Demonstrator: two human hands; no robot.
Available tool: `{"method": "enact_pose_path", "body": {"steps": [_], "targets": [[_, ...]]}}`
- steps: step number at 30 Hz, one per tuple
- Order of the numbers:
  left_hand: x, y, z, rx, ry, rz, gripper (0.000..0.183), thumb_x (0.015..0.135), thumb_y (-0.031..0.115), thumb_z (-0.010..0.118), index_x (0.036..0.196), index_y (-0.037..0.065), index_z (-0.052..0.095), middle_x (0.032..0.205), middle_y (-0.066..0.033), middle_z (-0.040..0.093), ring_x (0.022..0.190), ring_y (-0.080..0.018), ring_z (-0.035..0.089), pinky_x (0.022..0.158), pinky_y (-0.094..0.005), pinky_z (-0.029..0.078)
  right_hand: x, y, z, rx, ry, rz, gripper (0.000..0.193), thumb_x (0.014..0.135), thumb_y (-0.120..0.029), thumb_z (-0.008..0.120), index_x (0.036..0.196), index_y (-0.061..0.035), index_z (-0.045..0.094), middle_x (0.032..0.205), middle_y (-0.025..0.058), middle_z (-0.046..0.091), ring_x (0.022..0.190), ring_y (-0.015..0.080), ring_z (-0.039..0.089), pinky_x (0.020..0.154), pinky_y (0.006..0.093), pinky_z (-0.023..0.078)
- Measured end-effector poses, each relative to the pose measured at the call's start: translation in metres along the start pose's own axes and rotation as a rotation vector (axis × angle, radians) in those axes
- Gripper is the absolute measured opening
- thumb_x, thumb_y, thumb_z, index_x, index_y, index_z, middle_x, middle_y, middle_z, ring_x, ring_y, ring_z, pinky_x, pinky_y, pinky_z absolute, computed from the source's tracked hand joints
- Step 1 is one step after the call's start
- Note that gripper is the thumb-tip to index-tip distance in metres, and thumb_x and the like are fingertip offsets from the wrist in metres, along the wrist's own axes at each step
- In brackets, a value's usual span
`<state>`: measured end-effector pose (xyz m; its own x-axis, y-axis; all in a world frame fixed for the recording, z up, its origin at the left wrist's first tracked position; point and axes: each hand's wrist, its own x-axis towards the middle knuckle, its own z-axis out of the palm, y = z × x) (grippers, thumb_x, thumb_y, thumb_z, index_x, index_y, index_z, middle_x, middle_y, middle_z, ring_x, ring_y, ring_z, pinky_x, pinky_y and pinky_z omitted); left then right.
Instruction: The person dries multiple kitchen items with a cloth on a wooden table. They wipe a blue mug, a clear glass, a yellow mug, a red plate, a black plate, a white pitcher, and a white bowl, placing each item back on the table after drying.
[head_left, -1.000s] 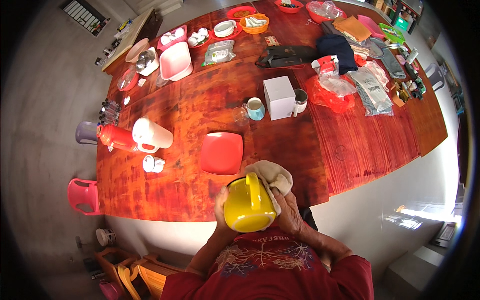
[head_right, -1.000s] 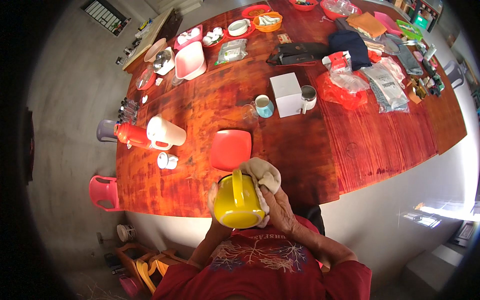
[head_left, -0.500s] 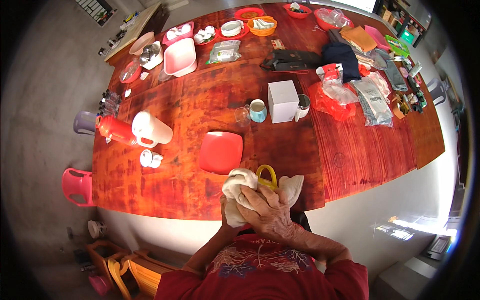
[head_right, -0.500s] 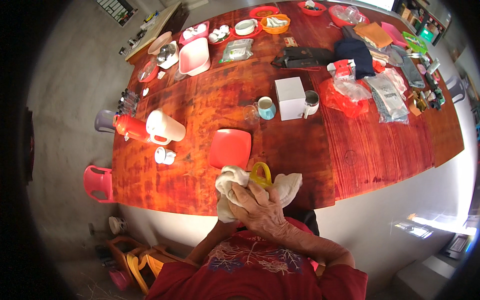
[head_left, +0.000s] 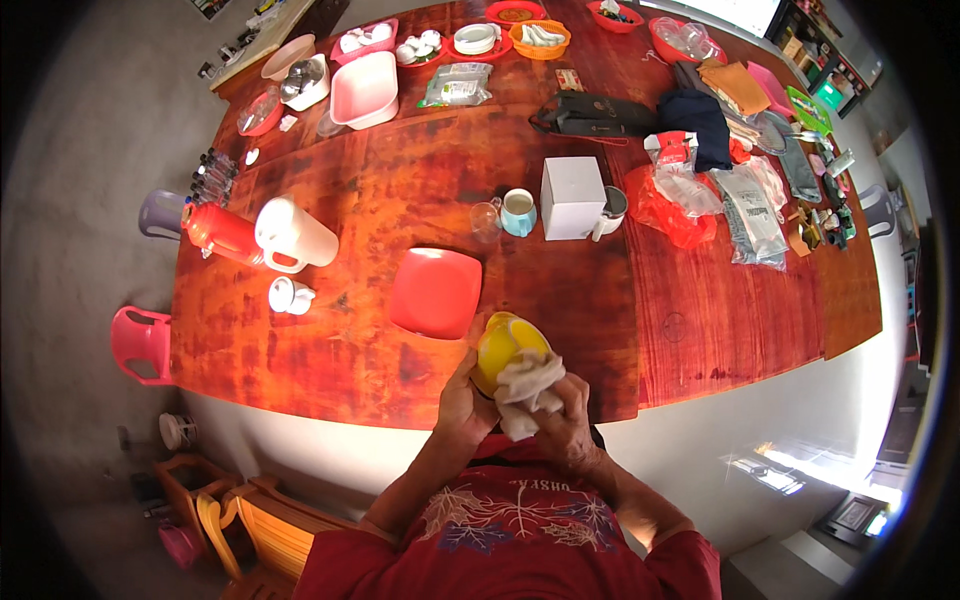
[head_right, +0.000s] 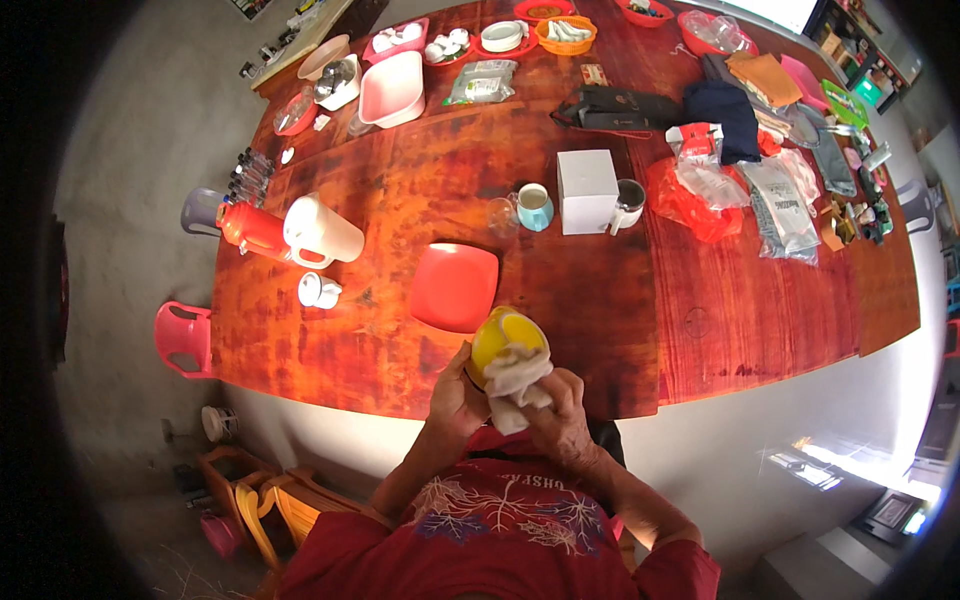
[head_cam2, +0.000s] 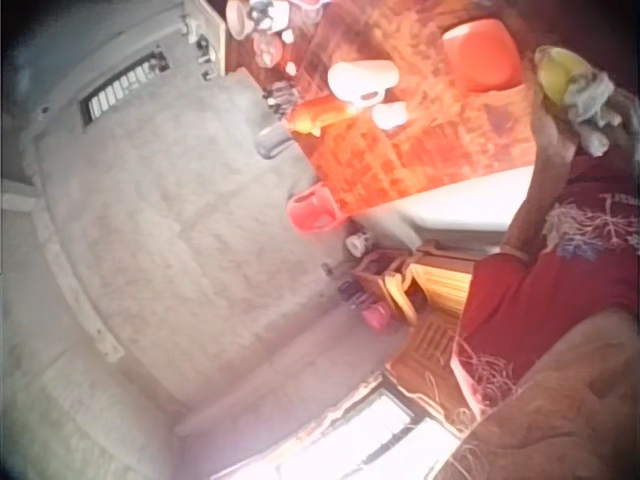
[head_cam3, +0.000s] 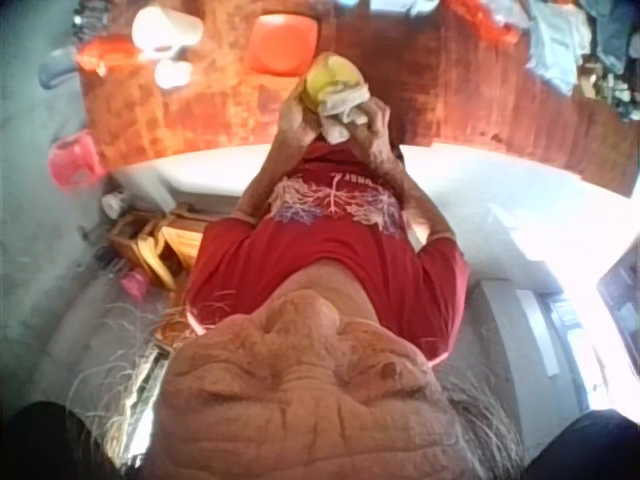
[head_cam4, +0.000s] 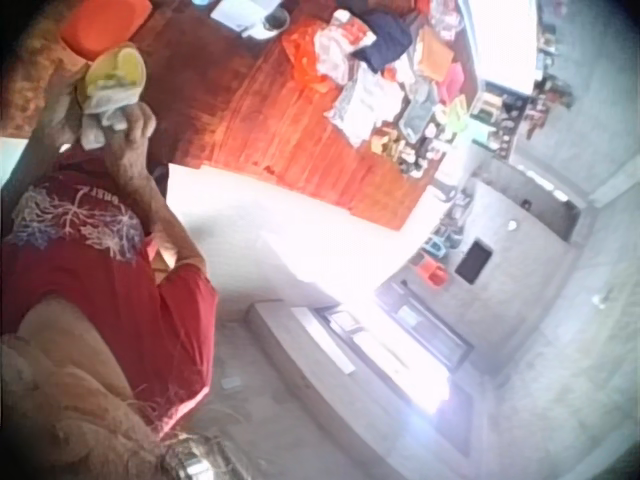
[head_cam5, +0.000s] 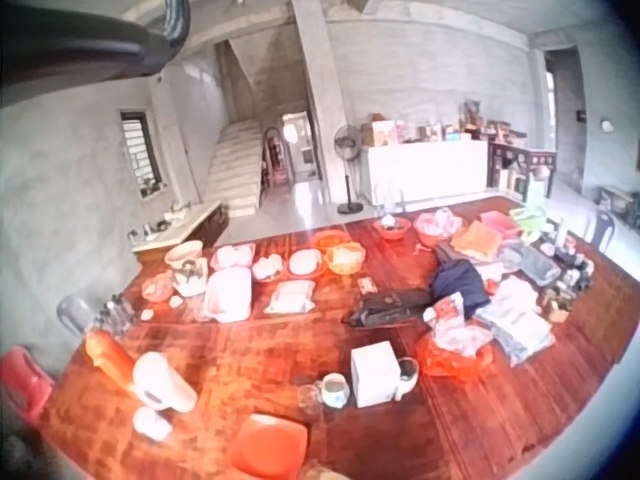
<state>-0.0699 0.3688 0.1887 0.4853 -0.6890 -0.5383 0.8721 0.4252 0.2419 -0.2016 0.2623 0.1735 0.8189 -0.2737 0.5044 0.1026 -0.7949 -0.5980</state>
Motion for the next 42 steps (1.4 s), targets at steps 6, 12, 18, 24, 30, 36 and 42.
{"method": "enact_pose_path", "body": {"steps": [6, 12, 18, 24, 30, 36, 42], "targets": [[0.016, -0.013, 0.008, -0.071, -0.041, -0.034, 0.042, 0.1, 0.032, 0.034, 0.13, 0.003, 0.04, 0.13, -0.013, 0.049, 0.118, -0.0259, 0.049, 0.101, -0.0425, 0.04, 0.027, -0.002, 0.003, 0.202, 0.131, 0.456, 0.044, 0.067, 0.004, 0.067, 0.109, -0.0084, 0.062, 0.126, 0.021, 0.034, 0.115, 0.0374, 0.042, 0.093, 0.0408, 0.043], [0.07, -0.026, -0.009, 0.045, -0.061, -0.084, 0.035, 0.094, 0.019, 0.049, 0.124, 0.002, 0.043, 0.113, -0.0119, 0.055, 0.098, -0.0235, 0.059, 0.087, -0.0387, 0.051, 0.021, 0.025, 0.004, 0.448, -0.134, 0.44, 0.046, 0.07, 0.001, 0.064, 0.115, -0.007, 0.06, 0.119, 0.0189, 0.045, 0.11, 0.0339, 0.047, 0.091, 0.0371, 0.043], [0.154, -0.044, -0.048, 1.098, -0.029, 0.627, 0.029, 0.086, 0.011, 0.057, 0.113, 0.003, 0.05, 0.096, -0.0071, 0.059, 0.09, -0.0223, 0.058, 0.078, -0.0358, 0.047, 0.007, 0.062, -0.031, 0.679, -0.346, 0.686, 0.036, 0.079, -0.003, 0.056, 0.115, -0.0027, 0.057, 0.106, 0.0125, 0.053, 0.102, 0.0246, 0.053, 0.087, 0.0326, 0.043], [0.22, -0.039, -0.083, 1.855, 0.268, 0.825, 0.032, 0.08, 0.015, 0.061, 0.109, 0.002, 0.052, 0.102, -0.018, 0.058, 0.099, -0.0354, 0.052, 0.085, -0.0486, 0.038, 0.004, 0.092, -0.055, 0.569, -0.236, 0.917, 0.033, 0.082, -0.002, 0.057, 0.115, -0.0046, 0.059, 0.106, 0.0138, 0.054, 0.099, 0.0263, 0.055, 0.085, 0.033, 0.045], [0.234, 0.014, -0.078, 2.037, 0.601, 1.399, 0.036, 0.081, 0.015, 0.06, 0.113, 0.001, 0.052, 0.102, -0.016, 0.058, 0.097, -0.034, 0.052, 0.085, -0.0485, 0.038, -0.012, 0.119, -0.064, 0.662, -0.161, 1.03, 0.032, 0.083, -0.001, 0.055, 0.114, -0.004, 0.059, 0.101, 0.0093, 0.055, 0.098, 0.021, 0.054, 0.084, 0.031, 0.043], [0.287, 0.109, -0.07, 2.063, 0.646, 1.134, 0.035, 0.078, 0.013, 0.063, 0.11, 0.002, 0.054, 0.094, -0.0139, 0.06, 0.092, -0.0328, 0.054, 0.084, -0.0459, 0.04, -0.001, 0.126, -0.061, 0.745, -0.193, 1.124, 0.028, 0.085, 0.0, 0.053, 0.112, -0.0031, 0.06, 0.1, 0.0068, 0.055, 0.096, 0.0181, 0.053, 0.084, 0.0285, 0.042], [0.34, 0.126, -0.086, 2.177, 0.582, 1.017, 0.032, 0.074, 0.013, 0.067, 0.105, 0.007, 0.057, 0.091, -0.0099, 0.062, 0.09, -0.03, 0.056, 0.083, -0.0427, 0.041, 0.004, 0.135, -0.054, 0.781, -0.165, 1.222, 0.024, 0.087, -0.004, 0.055, 0.111, -0.0027, 0.061, 0.104, 0.0063, 0.056, 0.1, 0.0169, 0.054, 0.086, 0.0285, 0.042]]}}
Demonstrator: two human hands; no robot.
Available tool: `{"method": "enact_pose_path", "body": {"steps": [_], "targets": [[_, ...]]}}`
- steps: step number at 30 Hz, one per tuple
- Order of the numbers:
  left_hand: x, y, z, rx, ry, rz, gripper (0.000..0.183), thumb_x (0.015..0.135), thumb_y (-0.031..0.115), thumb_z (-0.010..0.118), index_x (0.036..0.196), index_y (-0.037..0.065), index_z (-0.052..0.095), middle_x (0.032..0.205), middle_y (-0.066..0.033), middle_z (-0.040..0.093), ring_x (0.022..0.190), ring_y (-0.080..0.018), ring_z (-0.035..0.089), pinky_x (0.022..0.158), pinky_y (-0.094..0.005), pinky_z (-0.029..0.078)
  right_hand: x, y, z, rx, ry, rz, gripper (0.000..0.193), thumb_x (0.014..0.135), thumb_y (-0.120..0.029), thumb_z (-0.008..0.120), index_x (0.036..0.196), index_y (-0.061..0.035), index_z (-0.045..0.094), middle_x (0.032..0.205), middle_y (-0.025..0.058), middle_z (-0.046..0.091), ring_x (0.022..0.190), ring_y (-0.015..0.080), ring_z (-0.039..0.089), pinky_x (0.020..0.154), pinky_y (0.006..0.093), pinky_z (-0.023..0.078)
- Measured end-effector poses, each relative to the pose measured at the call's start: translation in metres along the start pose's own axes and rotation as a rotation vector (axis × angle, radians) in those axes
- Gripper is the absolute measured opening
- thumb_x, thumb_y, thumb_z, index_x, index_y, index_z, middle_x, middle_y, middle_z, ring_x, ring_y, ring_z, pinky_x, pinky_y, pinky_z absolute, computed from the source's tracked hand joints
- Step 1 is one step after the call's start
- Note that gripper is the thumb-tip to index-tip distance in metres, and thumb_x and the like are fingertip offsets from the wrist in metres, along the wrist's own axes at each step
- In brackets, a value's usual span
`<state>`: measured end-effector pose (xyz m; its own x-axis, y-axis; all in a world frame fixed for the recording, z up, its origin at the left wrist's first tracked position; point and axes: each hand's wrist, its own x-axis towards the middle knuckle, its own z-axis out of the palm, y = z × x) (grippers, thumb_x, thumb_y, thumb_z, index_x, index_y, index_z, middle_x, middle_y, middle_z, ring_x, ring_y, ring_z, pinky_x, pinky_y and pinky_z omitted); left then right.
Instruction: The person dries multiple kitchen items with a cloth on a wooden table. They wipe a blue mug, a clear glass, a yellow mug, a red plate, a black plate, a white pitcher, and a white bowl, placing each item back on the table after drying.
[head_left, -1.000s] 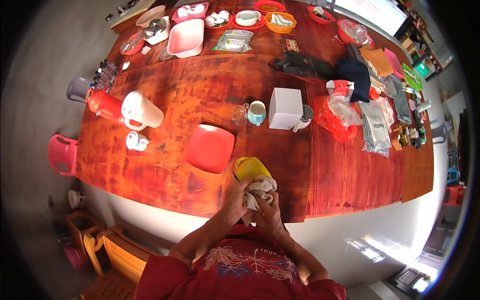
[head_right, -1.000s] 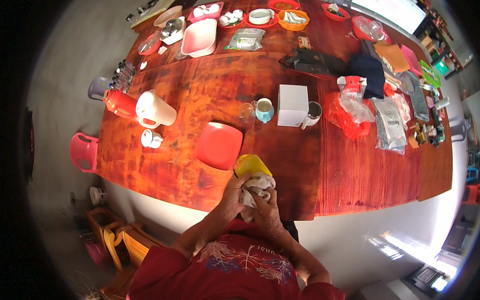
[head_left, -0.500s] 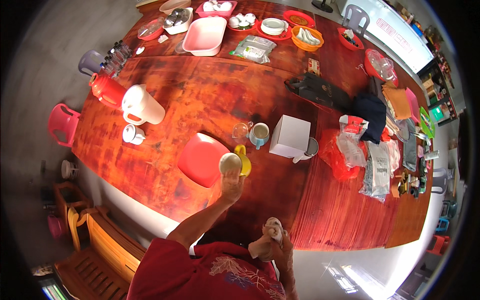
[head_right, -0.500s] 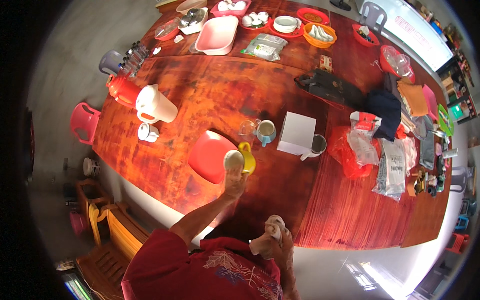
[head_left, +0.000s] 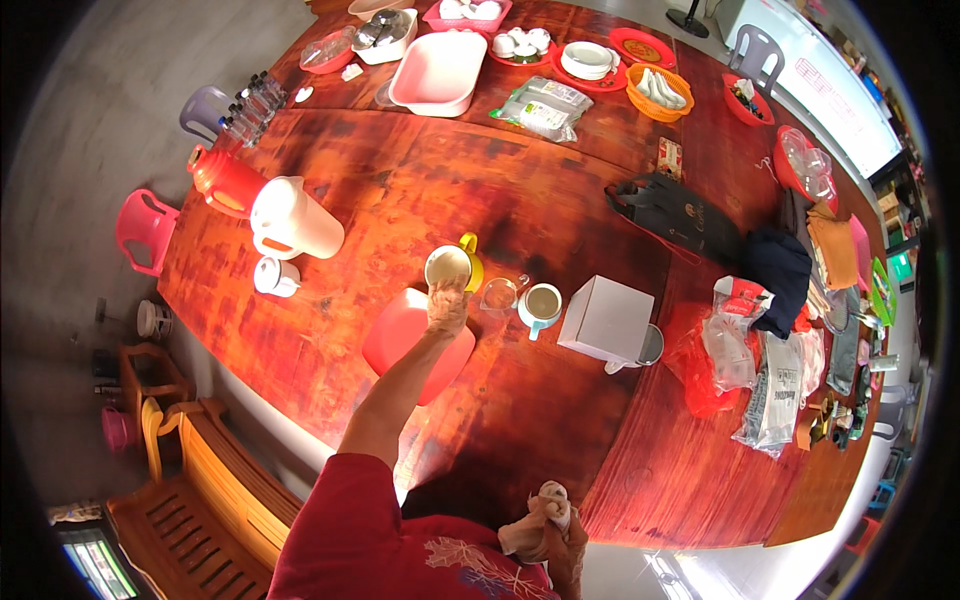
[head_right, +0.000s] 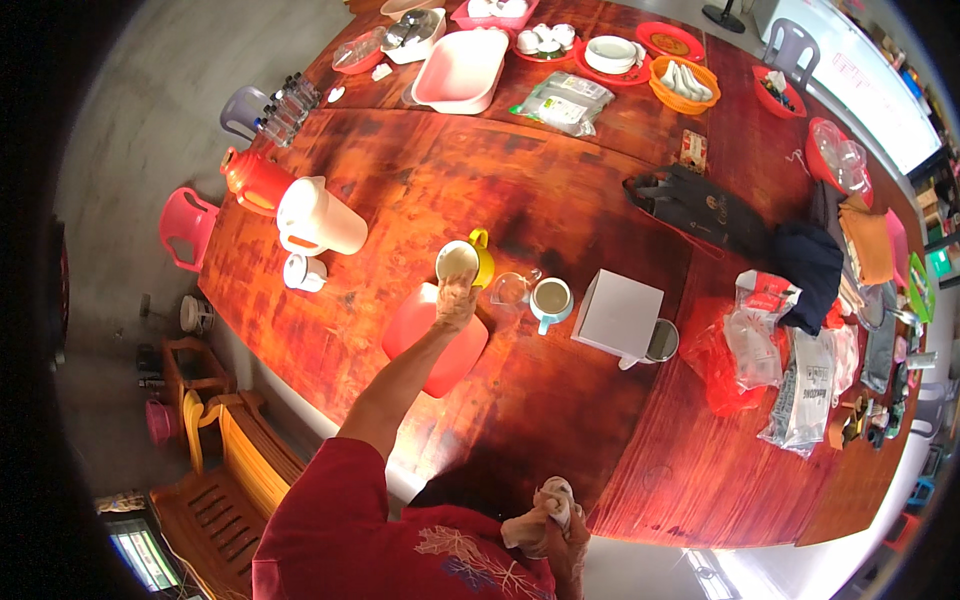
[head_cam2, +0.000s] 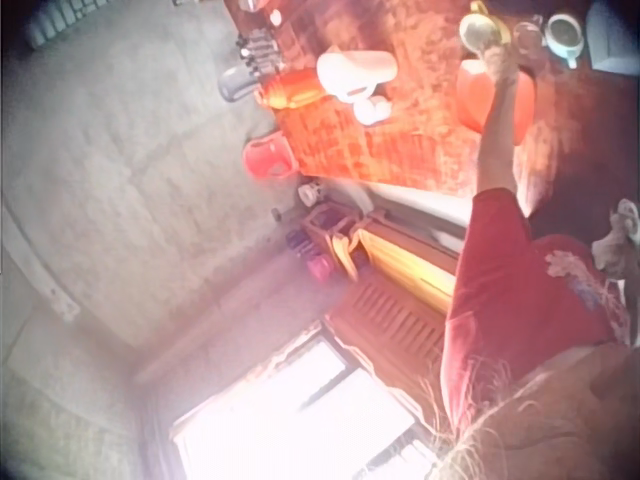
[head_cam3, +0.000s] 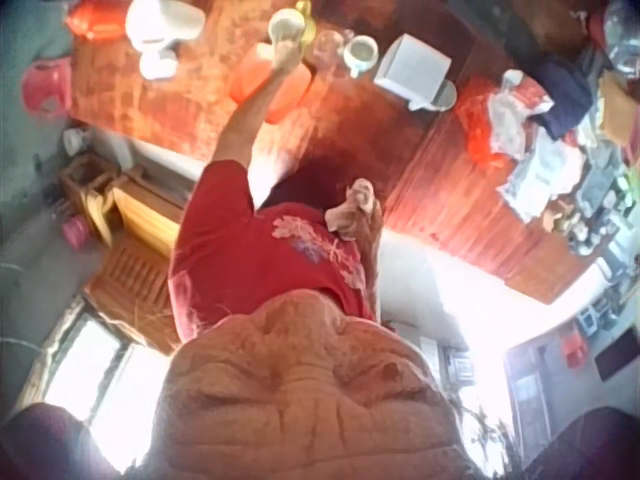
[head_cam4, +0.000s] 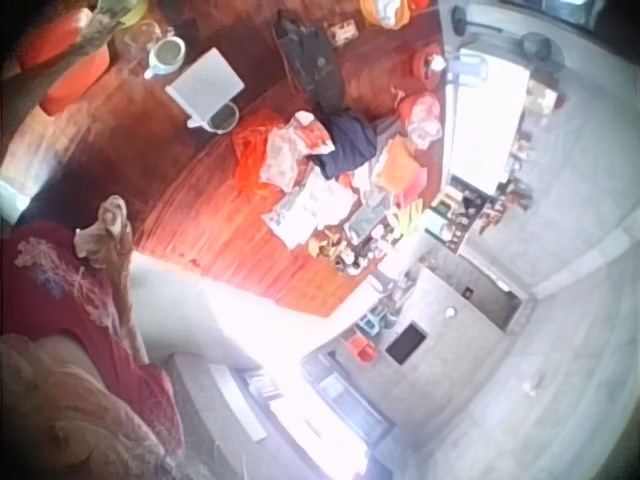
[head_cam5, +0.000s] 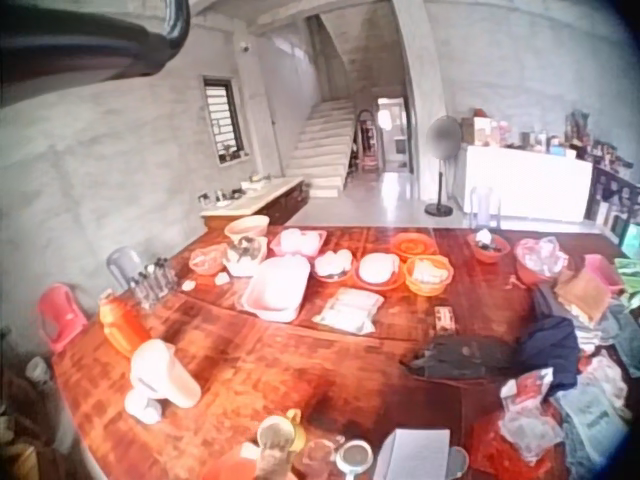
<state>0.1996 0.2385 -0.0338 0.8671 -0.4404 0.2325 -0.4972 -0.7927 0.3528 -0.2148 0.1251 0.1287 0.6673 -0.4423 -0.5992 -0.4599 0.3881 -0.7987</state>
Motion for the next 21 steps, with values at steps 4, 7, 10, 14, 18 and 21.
{"method": "enact_pose_path", "body": {"steps": [4, 7, 10, 14, 18, 21], "targets": [[0.005, 0.005, 0.009, 0.046, -0.072, -0.05, 0.029, 0.073, 0.013, 0.067, 0.1, 0.008, 0.056, 0.088, -0.0079, 0.062, 0.088, -0.0282, 0.057, 0.082, -0.0405, 0.041, 0.006, -0.002, -0.002, 0.004, 0.0, 0.011, 0.024, 0.088, -0.004, 0.056, 0.111, -0.0025, 0.061, 0.103, 0.0059, 0.057, 0.099, 0.0162, 0.055, 0.086, 0.0282, 0.043], [0.003, -0.007, 0.029, 0.055, -0.056, 0.022, 0.026, 0.075, 0.014, 0.065, 0.099, 0.009, 0.055, 0.089, -0.0079, 0.062, 0.09, -0.0275, 0.057, 0.081, -0.0402, 0.041, 0.01, -0.007, 0.004, 0.039, -0.008, 0.049, 0.023, 0.089, -0.005, 0.055, 0.111, -0.0018, 0.06, 0.104, 0.0055, 0.057, 0.099, 0.0156, 0.055, 0.086, 0.0278, 0.043], [0.005, -0.005, 0.031, 0.067, -0.103, 0.021, 0.026, 0.076, 0.016, 0.064, 0.099, 0.009, 0.054, 0.09, -0.0086, 0.062, 0.091, -0.0273, 0.056, 0.081, -0.0403, 0.041, 0.012, -0.015, 0.01, 0.035, -0.017, 0.063, 0.022, 0.09, -0.005, 0.055, 0.111, -0.0011, 0.06, 0.106, 0.0051, 0.057, 0.1, 0.0153, 0.055, 0.087, 0.0273, 0.043], [0.003, -0.009, 0.039, 0.069, -0.1, 0.009, 0.027, 0.076, 0.018, 0.064, 0.099, 0.008, 0.054, 0.089, -0.0088, 0.062, 0.09, -0.0275, 0.056, 0.081, -0.0402, 0.041, 0.014, -0.013, 0.011, 0.027, -0.022, 0.065, 0.022, 0.091, -0.005, 0.054, 0.112, -0.0005, 0.059, 0.105, 0.0045, 0.057, 0.101, 0.015, 0.055, 0.088, 0.0275, 0.043], [-0.002, -0.013, 0.047, 0.076, -0.011, 0.059, 0.028, 0.076, 0.019, 0.065, 0.099, 0.008, 0.053, 0.088, -0.0085, 0.061, 0.09, -0.0276, 0.056, 0.081, -0.0401, 0.041, 0.012, 0.0, 0.01, 0.071, 0.005, 0.097, 0.022, 0.091, -0.005, 0.053, 0.112, 0.0, 0.058, 0.105, 0.0044, 0.058, 0.101, 0.0149, 0.056, 0.088, 0.0274, 0.043], [-0.003, -0.012, 0.05, 0.061, -0.031, 0.056, 0.031, 0.076, 0.018, 0.065, 0.102, 0.007, 0.053, 0.089, -0.0097, 0.06, 0.091, -0.0282, 0.056, 0.081, -0.0406, 0.042, 0.011, -0.002, 0.015, 0.115, 0.014, 0.138, 0.022, 0.091, -0.004, 0.052, 0.112, 0.0005, 0.057, 0.107, 0.0054, 0.058, 0.101, 0.0152, 0.056, 0.088, 0.0271, 0.043]]}}
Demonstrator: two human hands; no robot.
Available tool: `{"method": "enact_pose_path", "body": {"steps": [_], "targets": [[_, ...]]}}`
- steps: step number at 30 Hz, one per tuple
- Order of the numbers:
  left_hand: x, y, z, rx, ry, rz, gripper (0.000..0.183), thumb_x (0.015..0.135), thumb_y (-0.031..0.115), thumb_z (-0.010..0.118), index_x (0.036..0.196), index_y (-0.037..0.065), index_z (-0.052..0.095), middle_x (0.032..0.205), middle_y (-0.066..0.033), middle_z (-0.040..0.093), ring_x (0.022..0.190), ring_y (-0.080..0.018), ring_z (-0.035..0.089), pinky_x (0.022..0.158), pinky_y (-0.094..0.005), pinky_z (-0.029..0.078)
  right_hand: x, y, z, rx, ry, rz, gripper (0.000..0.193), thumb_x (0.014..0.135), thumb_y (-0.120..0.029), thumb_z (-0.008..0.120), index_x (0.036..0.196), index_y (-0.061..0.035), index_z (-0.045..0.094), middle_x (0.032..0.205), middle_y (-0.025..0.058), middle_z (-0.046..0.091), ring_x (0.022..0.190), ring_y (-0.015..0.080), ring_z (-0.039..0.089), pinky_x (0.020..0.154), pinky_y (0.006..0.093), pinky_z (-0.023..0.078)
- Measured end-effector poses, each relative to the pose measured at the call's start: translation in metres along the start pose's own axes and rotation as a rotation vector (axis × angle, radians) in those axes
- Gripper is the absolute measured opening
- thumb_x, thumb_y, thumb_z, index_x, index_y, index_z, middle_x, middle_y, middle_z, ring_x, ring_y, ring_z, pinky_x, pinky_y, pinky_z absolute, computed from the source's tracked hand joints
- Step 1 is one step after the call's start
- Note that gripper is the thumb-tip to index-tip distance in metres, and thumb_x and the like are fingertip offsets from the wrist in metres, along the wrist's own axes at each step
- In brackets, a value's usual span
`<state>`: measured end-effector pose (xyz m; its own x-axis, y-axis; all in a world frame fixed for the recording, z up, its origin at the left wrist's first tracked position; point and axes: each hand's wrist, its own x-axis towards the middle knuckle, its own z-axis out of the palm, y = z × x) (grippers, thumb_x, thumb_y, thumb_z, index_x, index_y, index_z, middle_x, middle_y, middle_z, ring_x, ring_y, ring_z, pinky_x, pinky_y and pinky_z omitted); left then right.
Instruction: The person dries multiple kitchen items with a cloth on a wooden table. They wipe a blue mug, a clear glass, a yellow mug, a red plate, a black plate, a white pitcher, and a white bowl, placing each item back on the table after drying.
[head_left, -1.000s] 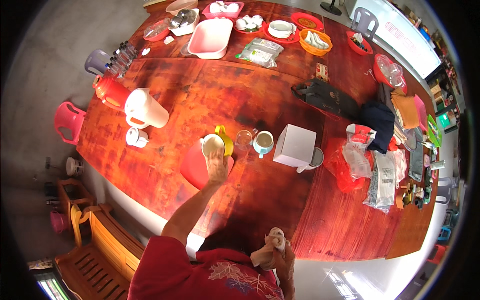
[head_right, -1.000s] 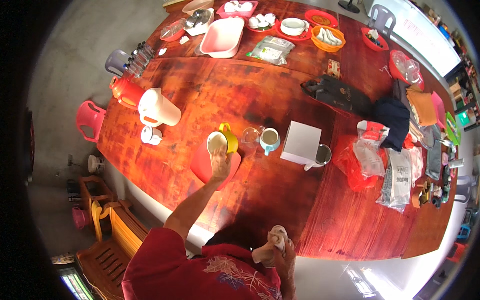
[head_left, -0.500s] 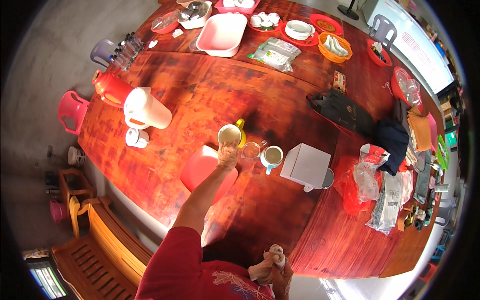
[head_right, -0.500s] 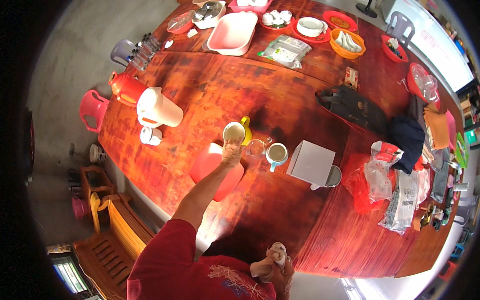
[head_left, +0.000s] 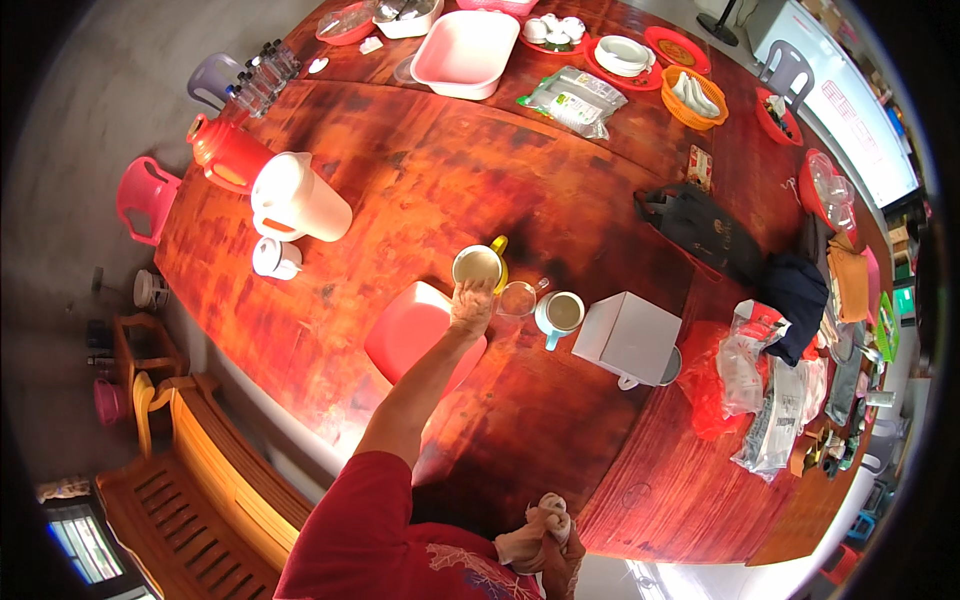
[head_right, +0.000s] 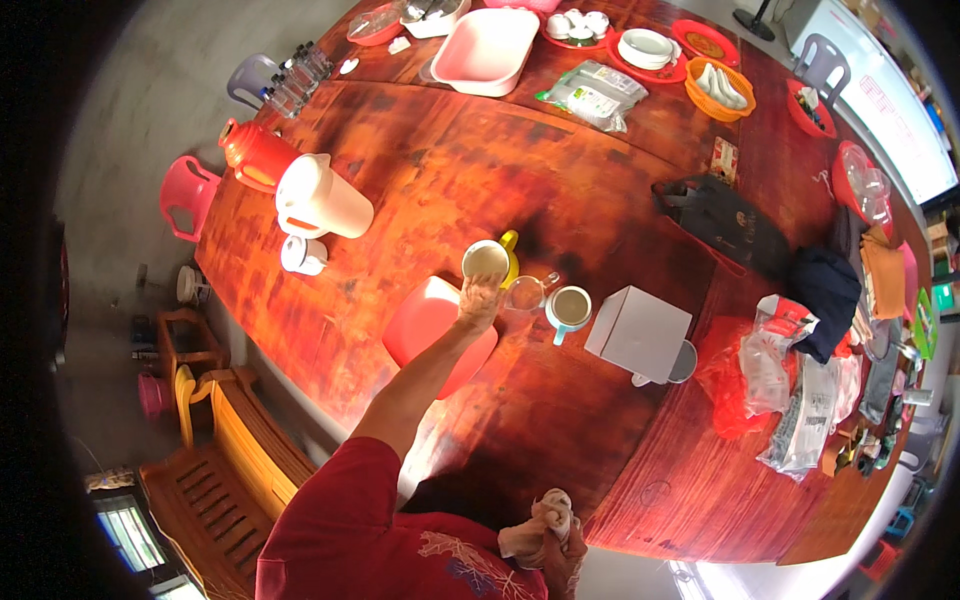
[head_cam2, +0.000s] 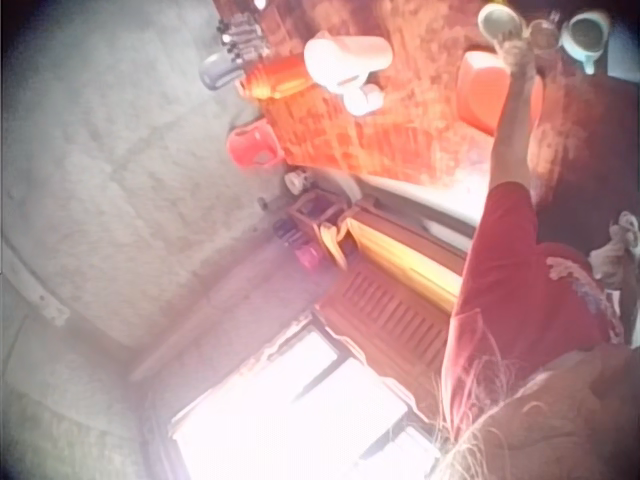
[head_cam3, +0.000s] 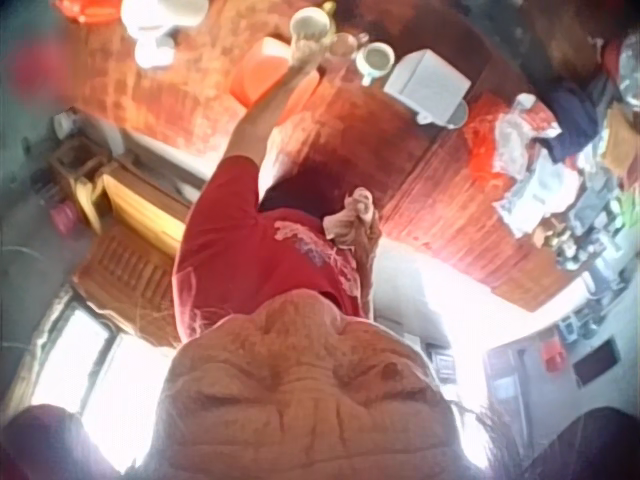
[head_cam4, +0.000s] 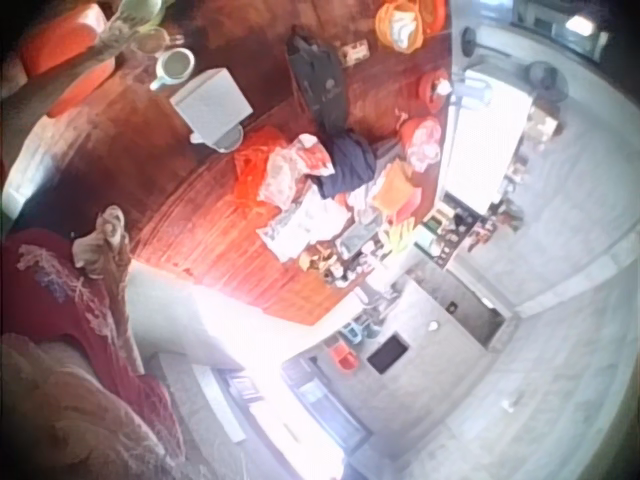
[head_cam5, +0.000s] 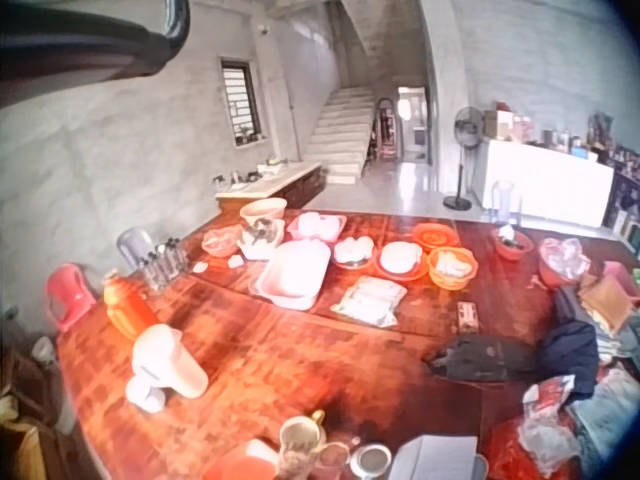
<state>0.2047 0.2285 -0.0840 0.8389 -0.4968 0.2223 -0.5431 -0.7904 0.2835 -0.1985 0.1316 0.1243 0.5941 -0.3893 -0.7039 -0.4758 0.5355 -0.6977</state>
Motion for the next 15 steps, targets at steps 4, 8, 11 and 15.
{"method": "enact_pose_path", "body": {"steps": [4, 8, 11, 15], "targets": [[-0.001, -0.003, -0.012, -0.087, -0.072, 0.002, 0.037, 0.075, 0.013, 0.064, 0.109, 0.004, 0.052, 0.099, -0.0141, 0.057, 0.095, -0.0305, 0.053, 0.084, -0.0425, 0.042, 0.0, -0.012, 0.014, 0.015, -0.035, -0.008, 0.023, 0.091, -0.002, 0.051, 0.113, 0.0009, 0.056, 0.108, 0.007, 0.058, 0.101, 0.0156, 0.057, 0.088, 0.0271, 0.044], [-0.017, 0.0, -0.057, -0.126, 0.126, 0.058, 0.052, 0.076, 0.014, 0.061, 0.125, 0.003, 0.046, 0.113, -0.0184, 0.048, 0.107, -0.0357, 0.045, 0.092, -0.0471, 0.038, 0.002, 0.0, 0.014, -0.09, -0.052, -0.079, 0.024, 0.091, 0.001, 0.05, 0.114, 0.0006, 0.055, 0.108, 0.0081, 0.059, 0.102, 0.0165, 0.057, 0.089, 0.0286, 0.045], [-0.056, -0.028, -0.067, -0.008, 0.202, -0.431, 0.066, 0.074, 0.025, 0.066, 0.129, 0.003, 0.038, 0.12, -0.0193, 0.044, 0.117, -0.0386, 0.039, 0.1, -0.0512, 0.028, -0.003, -0.003, 0.022, -0.045, -0.048, -0.079, 0.024, 0.09, 0.001, 0.049, 0.113, 0.0007, 0.056, 0.108, 0.0084, 0.059, 0.102, 0.0173, 0.057, 0.089, 0.0299, 0.045], [-0.117, -0.097, -0.061, 0.184, 0.079, -1.202, 0.084, 0.07, 0.041, 0.074, 0.134, 0.009, 0.03, 0.134, -0.018, 0.034, 0.124, -0.0356, 0.033, 0.096, -0.0485, 0.036, -0.007, 0.003, 0.026, -0.052, -0.053, -0.081, 0.024, 0.09, 0.001, 0.049, 0.112, 0.0008, 0.056, 0.107, 0.0082, 0.06, 0.101, 0.0172, 0.058, 0.089, 0.0296, 0.045]]}}
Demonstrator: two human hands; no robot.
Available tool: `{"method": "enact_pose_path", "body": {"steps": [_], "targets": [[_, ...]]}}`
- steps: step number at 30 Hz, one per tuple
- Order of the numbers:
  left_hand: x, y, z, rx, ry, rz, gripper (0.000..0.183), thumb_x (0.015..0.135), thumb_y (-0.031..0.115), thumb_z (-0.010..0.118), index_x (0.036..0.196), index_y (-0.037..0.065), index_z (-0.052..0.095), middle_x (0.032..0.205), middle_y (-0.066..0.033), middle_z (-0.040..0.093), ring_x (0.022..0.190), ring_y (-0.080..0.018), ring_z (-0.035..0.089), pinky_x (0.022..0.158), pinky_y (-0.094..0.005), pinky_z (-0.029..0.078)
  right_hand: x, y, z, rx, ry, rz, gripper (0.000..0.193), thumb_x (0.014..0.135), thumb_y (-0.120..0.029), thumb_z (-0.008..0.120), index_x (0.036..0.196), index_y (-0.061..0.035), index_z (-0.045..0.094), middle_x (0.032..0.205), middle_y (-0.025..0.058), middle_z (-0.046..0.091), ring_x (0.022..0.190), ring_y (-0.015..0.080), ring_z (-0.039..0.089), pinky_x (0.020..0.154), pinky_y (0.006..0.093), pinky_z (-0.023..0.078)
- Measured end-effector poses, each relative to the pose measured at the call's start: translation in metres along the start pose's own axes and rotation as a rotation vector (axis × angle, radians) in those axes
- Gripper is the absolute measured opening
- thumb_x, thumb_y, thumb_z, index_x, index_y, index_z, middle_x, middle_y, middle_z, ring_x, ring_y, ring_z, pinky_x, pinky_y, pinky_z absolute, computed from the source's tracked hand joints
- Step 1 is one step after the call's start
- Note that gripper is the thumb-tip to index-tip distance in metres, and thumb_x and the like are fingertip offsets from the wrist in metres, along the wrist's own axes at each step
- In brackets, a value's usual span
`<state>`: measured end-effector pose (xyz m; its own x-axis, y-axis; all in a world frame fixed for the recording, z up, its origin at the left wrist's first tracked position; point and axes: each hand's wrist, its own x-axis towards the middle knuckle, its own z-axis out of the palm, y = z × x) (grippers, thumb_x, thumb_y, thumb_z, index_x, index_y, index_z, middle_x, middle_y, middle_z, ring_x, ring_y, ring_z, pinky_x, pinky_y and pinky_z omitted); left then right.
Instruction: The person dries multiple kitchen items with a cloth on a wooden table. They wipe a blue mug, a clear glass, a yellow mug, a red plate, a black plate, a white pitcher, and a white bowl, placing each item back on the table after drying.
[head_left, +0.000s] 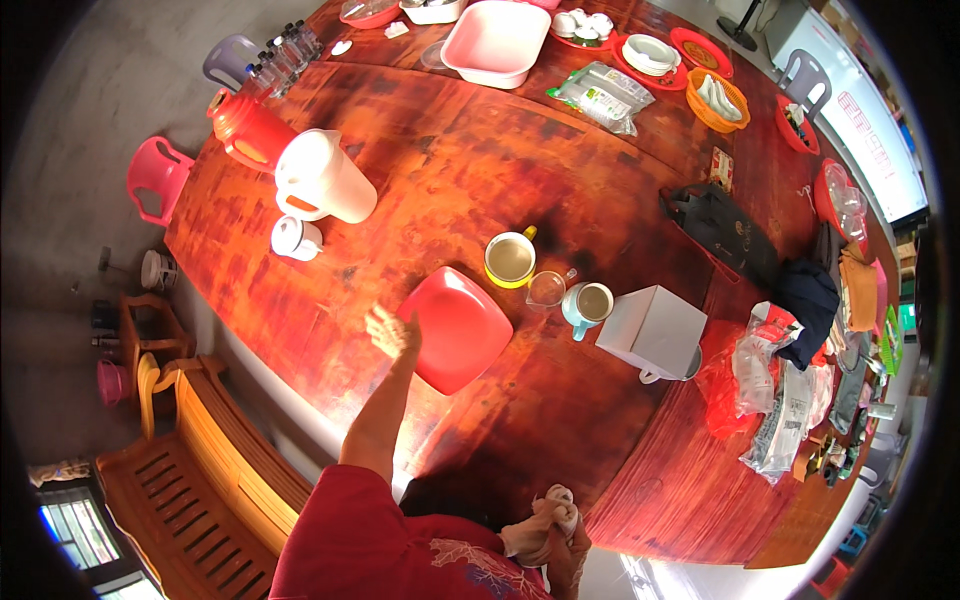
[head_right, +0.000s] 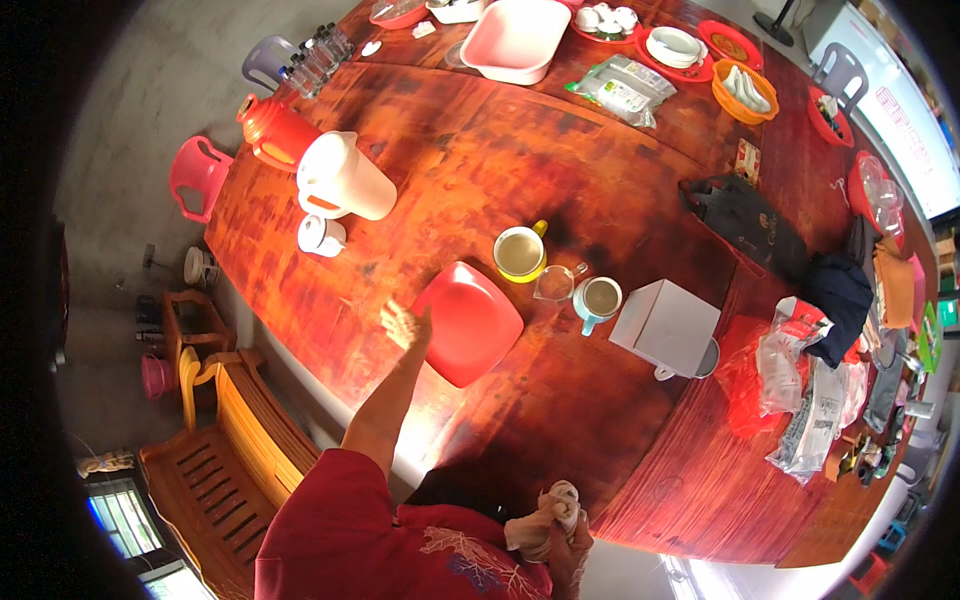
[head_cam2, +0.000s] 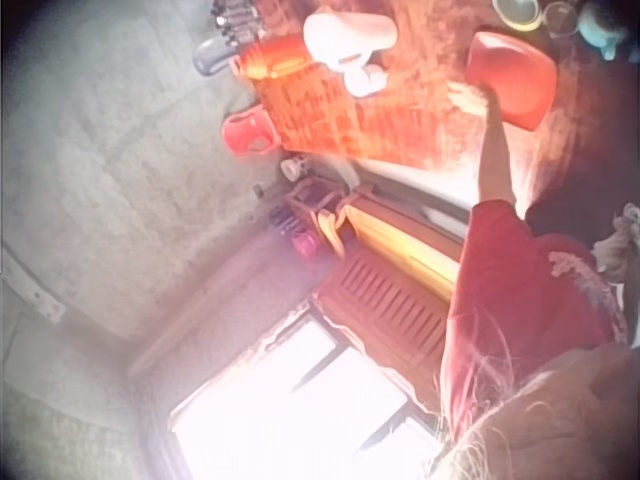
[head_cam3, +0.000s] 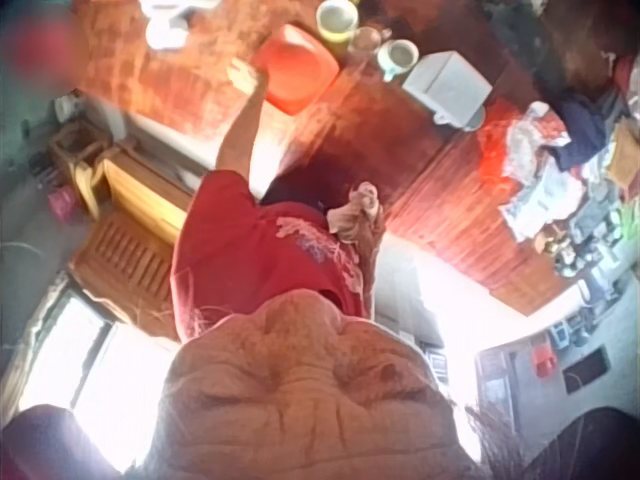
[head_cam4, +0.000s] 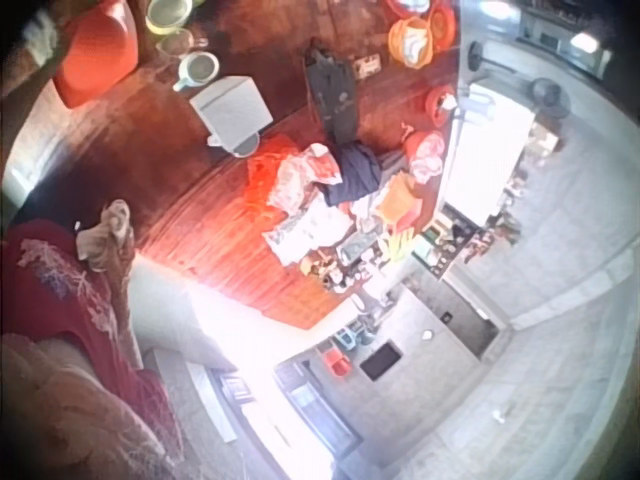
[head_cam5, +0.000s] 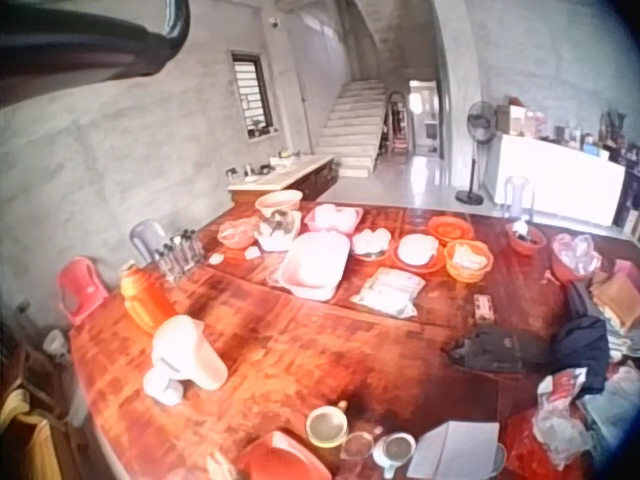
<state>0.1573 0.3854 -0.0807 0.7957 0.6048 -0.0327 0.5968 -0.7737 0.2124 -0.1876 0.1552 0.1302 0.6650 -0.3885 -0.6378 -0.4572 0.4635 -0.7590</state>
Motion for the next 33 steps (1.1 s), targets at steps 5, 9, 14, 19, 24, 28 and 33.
{"method": "enact_pose_path", "body": {"steps": [5, 9, 14, 19, 24, 28, 33], "targets": [[0.01, -0.068, 0.019, -0.216, -0.295, -0.106, 0.068, 0.063, 0.034, 0.076, 0.117, 0.004, 0.046, 0.108, -0.0219, 0.058, 0.1, -0.0354, 0.057, 0.087, -0.0439, 0.047, -0.008, 0.011, 0.0, -0.019, 0.004, 0.039, 0.024, 0.089, -0.001, 0.051, 0.113, 0.0006, 0.056, 0.106, 0.0087, 0.061, 0.1, 0.0162, 0.058, 0.087, 0.0294, 0.045], [0.005, -0.078, 0.034, -0.366, -0.35, -0.129, 0.046, 0.064, 0.025, 0.071, 0.099, 0.0, 0.053, 0.095, -0.0228, 0.062, 0.088, -0.0349, 0.061, 0.075, -0.0431, 0.049, -0.013, 0.021, 0.002, -0.067, 0.016, 0.011, 0.026, 0.09, -0.004, 0.05, 0.115, 0.0006, 0.055, 0.107, 0.0103, 0.062, 0.1, 0.0164, 0.058, 0.087, 0.03, 0.046], [-0.017, -0.086, 0.025, -1.382, -0.404, -0.432, 0.026, 0.067, 0.022, 0.061, 0.08, 0.002, 0.05, 0.07, -0.0069, 0.048, 0.061, -0.0187, 0.046, 0.052, -0.036, 0.04, -0.025, 0.016, 0.023, 0.031, 0.003, -0.036, 0.028, 0.092, -0.004, 0.048, 0.119, 0.0026, 0.052, 0.109, 0.0125, 0.061, 0.102, 0.0203, 0.059, 0.091, 0.0325, 0.046], [-0.033, -0.088, 0.009, -1.564, -0.345, -0.36, 0.023, 0.071, 0.024, 0.061, 0.081, 0.007, 0.049, 0.076, 0.0, 0.045, 0.072, -0.014, 0.042, 0.072, -0.0293, 0.039, -0.027, 0.016, 0.035, 0.103, -0.049, -0.066, 0.031, 0.09, -0.002, 0.048, 0.12, 0.0032, 0.051, 0.109, 0.0124, 0.061, 0.101, 0.0214, 0.06, 0.091, 0.0328, 0.046], [-0.066, -0.102, -0.019, -1.48, -0.602, -0.46, 0.063, 0.079, 0.053, 0.064, 0.115, 0.003, 0.048, 0.113, -0.0073, 0.052, 0.091, -0.0197, 0.054, 0.085, -0.0355, 0.045, -0.022, 0.01, 0.042, -0.032, -0.062, -0.27, 0.034, 0.088, -0.006, 0.051, 0.121, 0.002, 0.051, 0.113, 0.0109, 0.059, 0.105, 0.018, 0.055, 0.089, 0.0296, 0.044], [-0.113, -0.082, -0.143, -1.594, -1.051, -0.436, 0.067, 0.09, 0.053, 0.048, 0.134, 0.004, 0.038, 0.126, -0.0105, 0.051, 0.108, -0.0239, 0.055, 0.087, -0.0401, 0.05, -0.025, -0.039, 0.07, -0.471, -0.036, -0.626, 0.037, 0.09, -0.014, 0.05, 0.123, 0.0016, 0.05, 0.116, 0.0127, 0.051, 0.108, 0.0217, 0.048, 0.093, 0.0309, 0.038], [-0.169, -0.068, -0.211, -1.834, -1.339, -0.275, 0.056, 0.096, 0.048, 0.039, 0.13, 0.005, 0.041, 0.126, -0.0108, 0.051, 0.111, -0.0231, 0.055, 0.088, -0.0368, 0.05, -0.025, -0.043, 0.126, -1.507, 0.025, -1.192, 0.038, 0.086, -0.014, 0.053, 0.122, -0.0033, 0.055, 0.119, 0.0121, 0.049, 0.108, 0.035, 0.042, 0.095, 0.0428, 0.038]]}}
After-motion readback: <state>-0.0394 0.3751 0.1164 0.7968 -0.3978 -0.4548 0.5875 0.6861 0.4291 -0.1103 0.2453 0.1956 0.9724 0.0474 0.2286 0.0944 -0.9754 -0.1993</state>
